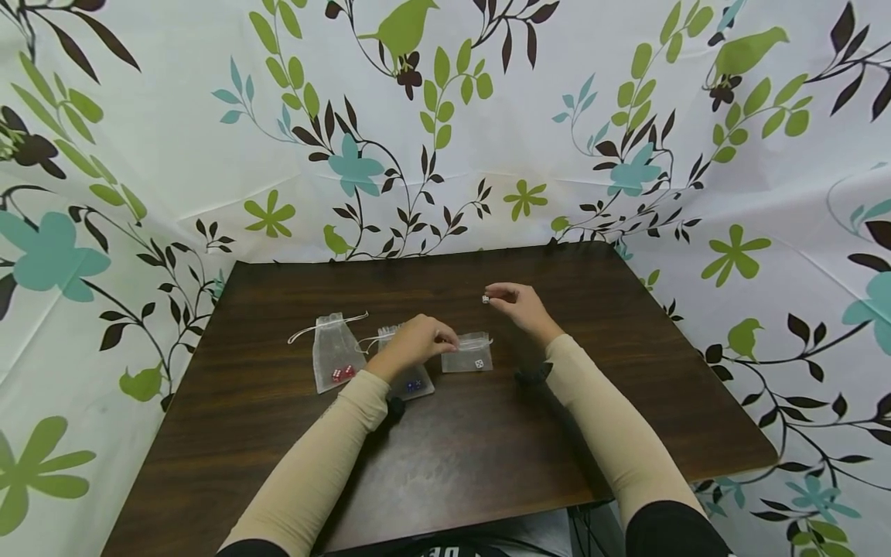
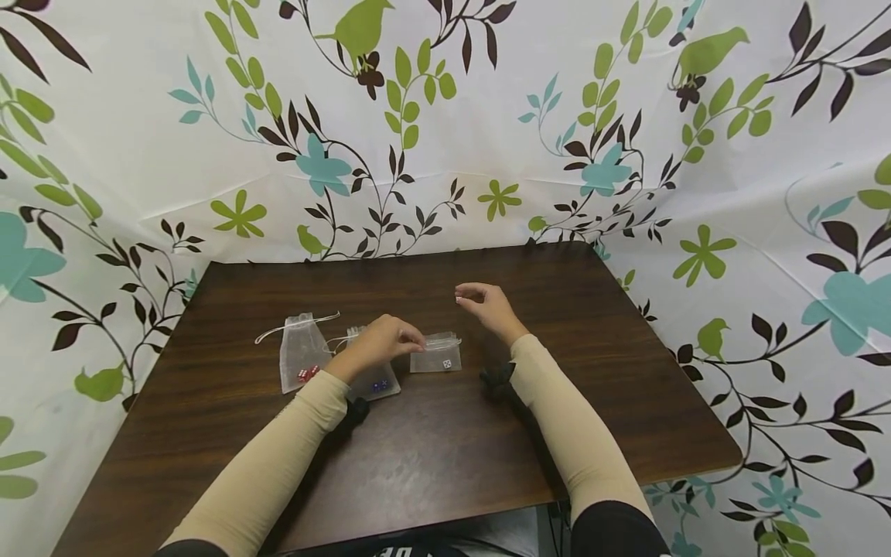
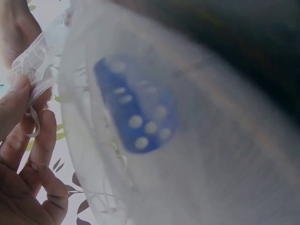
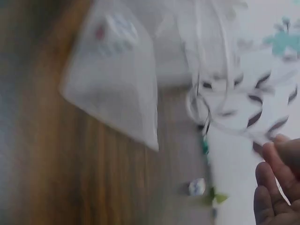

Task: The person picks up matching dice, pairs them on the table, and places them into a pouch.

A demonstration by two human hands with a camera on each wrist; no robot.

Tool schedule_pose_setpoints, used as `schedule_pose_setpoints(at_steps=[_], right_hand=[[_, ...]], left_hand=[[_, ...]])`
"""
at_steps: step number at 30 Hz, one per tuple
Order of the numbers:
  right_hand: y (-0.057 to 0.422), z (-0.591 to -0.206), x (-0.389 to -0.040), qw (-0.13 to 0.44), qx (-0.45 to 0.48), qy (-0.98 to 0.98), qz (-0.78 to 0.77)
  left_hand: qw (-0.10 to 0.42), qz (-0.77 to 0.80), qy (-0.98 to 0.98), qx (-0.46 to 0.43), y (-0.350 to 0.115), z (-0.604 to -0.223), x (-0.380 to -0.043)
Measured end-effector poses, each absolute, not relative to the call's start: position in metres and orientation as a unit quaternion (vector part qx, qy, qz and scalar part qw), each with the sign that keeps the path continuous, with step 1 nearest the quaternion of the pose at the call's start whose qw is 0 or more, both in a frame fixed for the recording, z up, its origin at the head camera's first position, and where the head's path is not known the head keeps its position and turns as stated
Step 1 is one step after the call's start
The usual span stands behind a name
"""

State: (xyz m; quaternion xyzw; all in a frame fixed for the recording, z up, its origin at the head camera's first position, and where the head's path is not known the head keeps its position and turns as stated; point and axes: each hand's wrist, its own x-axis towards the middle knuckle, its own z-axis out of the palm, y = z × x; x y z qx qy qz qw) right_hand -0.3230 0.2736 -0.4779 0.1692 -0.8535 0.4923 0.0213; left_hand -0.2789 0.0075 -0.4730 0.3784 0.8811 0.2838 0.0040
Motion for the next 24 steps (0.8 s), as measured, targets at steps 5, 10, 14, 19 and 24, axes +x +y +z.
schedule_pose_setpoints(at_steps=[5,10,14,19,24], right_hand=[[0.274,-0.489,-0.350,-0.003,0.126,-0.849,0.513],[0.269,-0.500,-0.366,-0.017,0.113,-0.855,0.505],[0.268,-0.506,-0.376,-0.022,0.098,-0.862,0.497],[0.267,-0.511,-0.381,-0.037,0.084,-0.869,0.486],[0.265,-0.515,-0.382,-0.042,0.084,-0.882,0.462]], left_hand=[[0.001,0.280,0.880,0.384,0.006,-0.475,-0.280],[-0.008,0.287,0.872,0.396,0.005,-0.478,-0.282],[-0.002,0.290,0.869,0.400,0.004,-0.478,-0.284],[0.004,0.284,0.871,0.402,0.002,-0.475,-0.284],[0.000,0.271,0.871,0.409,0.001,-0.476,-0.286]])
